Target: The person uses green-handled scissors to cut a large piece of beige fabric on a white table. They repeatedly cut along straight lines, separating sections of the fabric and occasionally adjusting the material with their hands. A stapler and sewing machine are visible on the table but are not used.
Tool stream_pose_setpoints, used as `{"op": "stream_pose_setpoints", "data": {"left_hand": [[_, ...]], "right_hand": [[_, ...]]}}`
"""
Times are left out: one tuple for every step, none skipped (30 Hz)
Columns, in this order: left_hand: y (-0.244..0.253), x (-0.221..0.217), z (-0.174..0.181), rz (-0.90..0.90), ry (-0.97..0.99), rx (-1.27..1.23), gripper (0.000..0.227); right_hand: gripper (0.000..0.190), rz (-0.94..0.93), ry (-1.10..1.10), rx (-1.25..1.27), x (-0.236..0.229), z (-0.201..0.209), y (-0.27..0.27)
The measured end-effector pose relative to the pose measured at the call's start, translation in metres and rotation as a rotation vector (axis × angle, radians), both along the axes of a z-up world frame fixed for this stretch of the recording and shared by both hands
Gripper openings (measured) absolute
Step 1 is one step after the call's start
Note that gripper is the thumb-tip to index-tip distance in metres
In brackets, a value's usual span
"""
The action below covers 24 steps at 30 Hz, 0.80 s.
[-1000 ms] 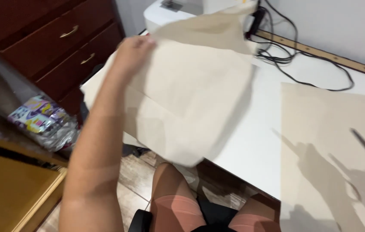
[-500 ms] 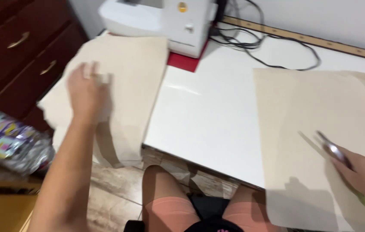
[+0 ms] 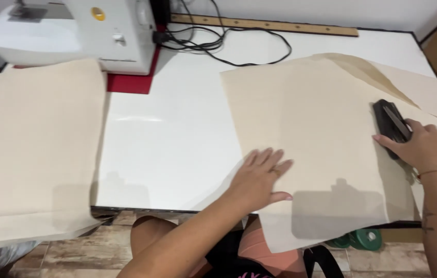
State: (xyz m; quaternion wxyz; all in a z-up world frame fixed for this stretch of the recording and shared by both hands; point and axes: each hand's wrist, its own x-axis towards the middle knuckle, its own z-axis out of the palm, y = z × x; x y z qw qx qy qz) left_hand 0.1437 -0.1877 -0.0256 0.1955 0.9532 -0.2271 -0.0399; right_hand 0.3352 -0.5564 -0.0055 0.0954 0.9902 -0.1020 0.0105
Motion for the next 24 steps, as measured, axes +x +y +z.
{"op": "stream_pose_setpoints", "data": {"left_hand": [[-0.001, -0.002, 0.015, -0.009, 0.176, 0.059, 0.086], [0.001, -0.001, 0.001, -0.015, 0.182, 0.060, 0.086], [0.003, 0.000, -0.013, -0.008, 0.090, 0.054, 0.087], [0.007, 0.001, -0.025, 0.000, -0.004, 0.052, 0.088], [0.014, 0.000, -0.015, -0.003, 0.001, 0.055, 0.088], [0.020, -0.003, -0.006, -0.010, 0.074, 0.067, 0.088], [0.027, -0.007, 0.003, -0.018, 0.147, 0.079, 0.088], [0.039, -0.012, 0.003, -0.018, 0.148, 0.079, 0.088], [0.050, -0.018, 0.004, -0.025, 0.133, 0.062, 0.087], [0.062, -0.022, 0.003, -0.032, 0.116, 0.043, 0.086], [0.075, -0.026, -0.001, -0.033, 0.115, 0.042, 0.086], [0.088, -0.029, -0.005, -0.033, 0.144, 0.074, 0.089], [0.101, -0.032, -0.009, -0.034, 0.174, 0.106, 0.091], [0.111, -0.037, 0.000, -0.032, 0.175, 0.103, 0.091], [0.121, -0.042, 0.010, -0.007, 0.280, 0.147, 0.089], [0.133, -0.046, 0.020, 0.024, 0.380, 0.192, 0.088], [0.145, -0.048, 0.021, 0.032, 0.376, 0.191, 0.088], [0.157, -0.052, 0.021, 0.020, 0.369, 0.140, 0.088], [0.170, -0.056, 0.021, 0.008, 0.362, 0.090, 0.089], [0.178, -0.057, 0.021, 0.024, 0.359, 0.089, 0.089], [0.185, -0.059, 0.020, 0.044, 0.370, 0.043, 0.090], [0.193, -0.059, 0.020, 0.064, 0.380, 0.000, 0.091], [0.195, -0.060, 0.024, 0.080, 0.376, 0.001, 0.091], [0.196, -0.060, 0.028, 0.080, 0.421, 0.000, 0.092]], "right_hand": [[0.107, -0.025, 0.057, -0.070, -0.001, 0.004, 0.006], [0.107, -0.031, 0.064, -0.070, 0.000, 0.008, 0.006], [0.101, -0.009, 0.108, -0.056, 0.000, 0.013, 0.006], [0.095, 0.015, 0.149, -0.038, 0.001, 0.017, 0.008], [0.095, 0.012, 0.154, -0.034, 0.010, 0.009, -0.002], [0.091, 0.031, 0.136, -0.048, 0.019, 0.000, -0.012], [0.088, 0.049, 0.119, -0.062, 0.027, -0.009, -0.022], [0.088, 0.050, 0.120, -0.061, 0.029, -0.010, -0.026], [0.087, 0.033, 0.136, -0.064, 0.032, -0.010, -0.030], [0.085, 0.014, 0.149, -0.067, 0.036, -0.010, -0.035], [0.085, 0.014, 0.147, -0.068, 0.043, -0.011, -0.038], [0.088, 0.039, 0.110, -0.097, 0.049, -0.011, -0.043], [0.090, 0.063, 0.072, -0.127, 0.054, -0.011, -0.048], [0.090, 0.065, 0.073, -0.129, 0.054, -0.004, -0.046], [0.093, 0.071, 0.075, -0.100, 0.053, 0.004, -0.043], [0.097, 0.082, 0.071, -0.069, 0.057, 0.014, -0.037], [0.097, 0.089, 0.066, -0.069, 0.065, 0.009, -0.040], [0.095, 0.131, -0.013, -0.114, 0.076, 0.004, -0.041], [0.093, 0.171, -0.093, -0.157, 0.086, -0.001, -0.041], [0.093, 0.186, -0.098, -0.155, 0.114, -0.014, -0.058], [0.097, 0.313, -0.197, -0.122, 0.143, -0.026, -0.074], [0.102, 0.437, -0.299, -0.085, 0.172, -0.040, -0.089], [0.102, 0.451, -0.305, -0.079, 0.204, -0.048, -0.096], [0.107, 0.543, -0.355, -0.025, 0.235, -0.056, -0.106]]}}
